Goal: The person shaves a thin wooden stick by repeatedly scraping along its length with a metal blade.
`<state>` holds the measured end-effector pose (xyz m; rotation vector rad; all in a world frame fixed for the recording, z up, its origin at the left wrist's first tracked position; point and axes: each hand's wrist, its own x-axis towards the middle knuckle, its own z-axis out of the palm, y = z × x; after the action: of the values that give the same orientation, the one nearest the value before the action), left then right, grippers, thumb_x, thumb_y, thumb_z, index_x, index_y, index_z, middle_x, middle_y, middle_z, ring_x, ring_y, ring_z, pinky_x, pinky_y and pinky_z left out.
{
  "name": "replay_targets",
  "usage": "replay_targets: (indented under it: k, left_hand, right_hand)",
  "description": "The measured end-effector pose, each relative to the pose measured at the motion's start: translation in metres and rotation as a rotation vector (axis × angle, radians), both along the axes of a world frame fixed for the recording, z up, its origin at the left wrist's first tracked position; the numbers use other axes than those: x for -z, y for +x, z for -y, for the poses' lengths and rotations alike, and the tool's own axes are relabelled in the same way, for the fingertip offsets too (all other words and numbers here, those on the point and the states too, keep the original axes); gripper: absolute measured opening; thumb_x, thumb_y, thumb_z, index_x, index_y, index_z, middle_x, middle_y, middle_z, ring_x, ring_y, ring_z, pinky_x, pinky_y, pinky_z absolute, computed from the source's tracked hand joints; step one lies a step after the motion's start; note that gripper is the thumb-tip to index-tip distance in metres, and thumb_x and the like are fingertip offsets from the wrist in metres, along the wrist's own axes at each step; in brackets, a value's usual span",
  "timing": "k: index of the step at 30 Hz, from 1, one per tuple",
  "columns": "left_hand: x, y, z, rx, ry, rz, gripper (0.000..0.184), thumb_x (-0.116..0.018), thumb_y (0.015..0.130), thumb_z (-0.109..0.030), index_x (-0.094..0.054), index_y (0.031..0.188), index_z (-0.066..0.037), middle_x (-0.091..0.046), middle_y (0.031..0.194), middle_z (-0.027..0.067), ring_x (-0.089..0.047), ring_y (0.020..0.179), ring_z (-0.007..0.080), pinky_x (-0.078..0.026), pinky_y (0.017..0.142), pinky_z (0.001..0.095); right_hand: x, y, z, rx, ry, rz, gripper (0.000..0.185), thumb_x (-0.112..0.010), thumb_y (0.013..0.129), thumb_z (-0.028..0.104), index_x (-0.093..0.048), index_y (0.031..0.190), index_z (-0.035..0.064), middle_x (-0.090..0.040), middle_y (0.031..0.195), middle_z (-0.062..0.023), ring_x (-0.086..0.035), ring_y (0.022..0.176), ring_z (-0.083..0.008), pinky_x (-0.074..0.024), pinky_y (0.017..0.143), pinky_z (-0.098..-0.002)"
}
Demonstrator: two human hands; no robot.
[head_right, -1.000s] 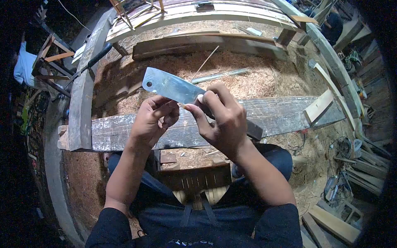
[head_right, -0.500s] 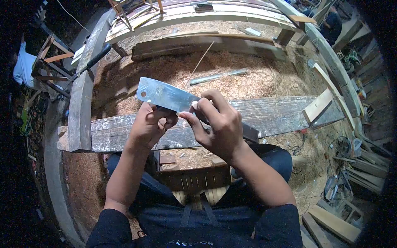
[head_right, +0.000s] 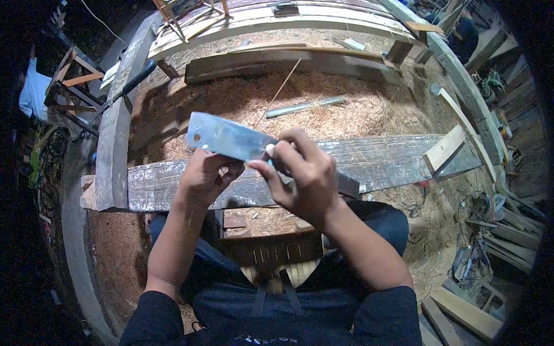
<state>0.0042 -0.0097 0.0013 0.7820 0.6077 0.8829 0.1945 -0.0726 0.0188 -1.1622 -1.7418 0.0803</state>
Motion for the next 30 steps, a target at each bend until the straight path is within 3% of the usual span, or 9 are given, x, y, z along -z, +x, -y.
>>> replay_targets:
  k: [7, 9, 15, 17, 19, 22, 25, 26, 30]
  left_hand:
    - [0.001, -0.001, 0.001, -0.009, -0.067, 0.167, 0.008, -0.069, 0.087, 0.002, -0.068, 0.095, 0.004, -0.070, 0.082, 0.0120, -0.049, 0.054, 0.0067, -0.036, 0.047, 0.0191]
    - [-0.007, 0.000, -0.003, 0.080, -0.095, -0.051, 0.009, -0.072, 0.088, -0.004, -0.067, 0.093, 0.003, -0.069, 0.080, 0.0108, -0.048, 0.055, 0.0060, -0.036, 0.047, 0.0189]
    - [0.000, 0.002, 0.004, -0.060, -0.126, 0.062, 0.016, -0.070, 0.092, -0.006, -0.070, 0.106, 0.003, -0.072, 0.086, 0.0155, -0.051, 0.058, 0.0063, -0.038, 0.048, 0.0188]
    - [0.006, -0.003, -0.005, 0.198, -0.057, -0.025, 0.024, -0.067, 0.095, -0.010, -0.064, 0.115, 0.002, -0.072, 0.094, 0.0152, -0.055, 0.062, 0.0077, -0.041, 0.051, 0.0197]
    - [-0.002, 0.001, 0.001, 0.178, -0.039, -0.105, 0.023, -0.066, 0.095, -0.010, -0.065, 0.114, 0.003, -0.072, 0.097, 0.0156, -0.056, 0.064, 0.0084, -0.042, 0.053, 0.0200]
    - [0.015, -0.003, 0.002, 0.082, 0.104, 0.164, 0.015, -0.064, 0.091, 0.003, -0.064, 0.105, 0.003, -0.066, 0.088, 0.0080, -0.055, 0.065, 0.0078, -0.039, 0.052, 0.0192]
    - [0.011, -0.003, -0.007, 0.168, 0.003, 0.072, 0.016, -0.059, 0.091, 0.002, -0.060, 0.107, 0.001, -0.060, 0.087, 0.0035, -0.053, 0.065, 0.0071, -0.037, 0.052, 0.0189]
    - [-0.002, 0.005, 0.004, -0.010, -0.124, 0.035, 0.007, -0.059, 0.093, -0.002, -0.061, 0.100, 0.000, -0.057, 0.078, 0.0015, -0.049, 0.060, 0.0064, -0.037, 0.050, 0.0195]
    - [0.004, -0.003, 0.000, 0.038, -0.042, 0.036, 0.010, -0.060, 0.094, -0.010, -0.061, 0.099, -0.002, -0.060, 0.081, 0.0034, -0.054, 0.065, 0.0085, -0.041, 0.053, 0.0209]
  right_hand:
    - [-0.001, -0.002, 0.002, -0.047, 0.019, -0.020, 0.026, -0.082, 0.081, 0.017, -0.061, 0.080, 0.0019, -0.058, 0.083, -0.0099, -0.065, 0.062, -0.0243, -0.0519, 0.052, -0.0364]
    - [-0.005, 0.003, 0.000, 0.061, -0.066, -0.066, 0.025, -0.081, 0.082, 0.016, -0.061, 0.079, 0.0018, -0.059, 0.083, -0.0098, -0.066, 0.063, -0.0244, -0.0526, 0.053, -0.0364]
    - [-0.004, 0.002, 0.000, 0.011, 0.005, -0.046, 0.026, -0.081, 0.081, 0.016, -0.061, 0.080, 0.0004, -0.060, 0.083, -0.0107, -0.066, 0.062, -0.0217, -0.0524, 0.050, -0.0334]
    - [-0.002, 0.011, -0.005, 0.073, -0.030, -0.013, 0.026, -0.081, 0.082, 0.017, -0.061, 0.080, 0.0006, -0.059, 0.082, -0.0104, -0.066, 0.062, -0.0201, -0.0520, 0.049, -0.0314]
    - [0.000, 0.001, 0.000, -0.006, 0.003, -0.044, 0.027, -0.081, 0.083, 0.019, -0.061, 0.079, 0.0013, -0.059, 0.082, -0.0100, -0.064, 0.061, -0.0207, -0.0519, 0.049, -0.0331]
    - [0.006, -0.003, -0.001, -0.044, -0.005, -0.036, 0.029, -0.081, 0.083, 0.022, -0.061, 0.079, 0.0015, -0.059, 0.083, -0.0100, -0.064, 0.060, -0.0201, -0.0520, 0.050, -0.0327]
    - [-0.001, 0.000, 0.001, 0.012, -0.009, -0.025, 0.028, -0.080, 0.083, 0.021, -0.061, 0.080, 0.0013, -0.058, 0.084, -0.0105, -0.065, 0.061, -0.0213, -0.0520, 0.051, -0.0334]
    - [0.003, -0.001, 0.002, -0.029, -0.009, -0.026, 0.028, -0.081, 0.083, 0.021, -0.061, 0.080, 0.0014, -0.058, 0.085, -0.0103, -0.065, 0.061, -0.0212, -0.0518, 0.050, -0.0337]
    - [0.004, -0.004, 0.004, -0.048, -0.027, -0.056, 0.028, -0.081, 0.083, 0.020, -0.060, 0.080, 0.0016, -0.058, 0.084, -0.0100, -0.064, 0.060, -0.0213, -0.0509, 0.050, -0.0349]
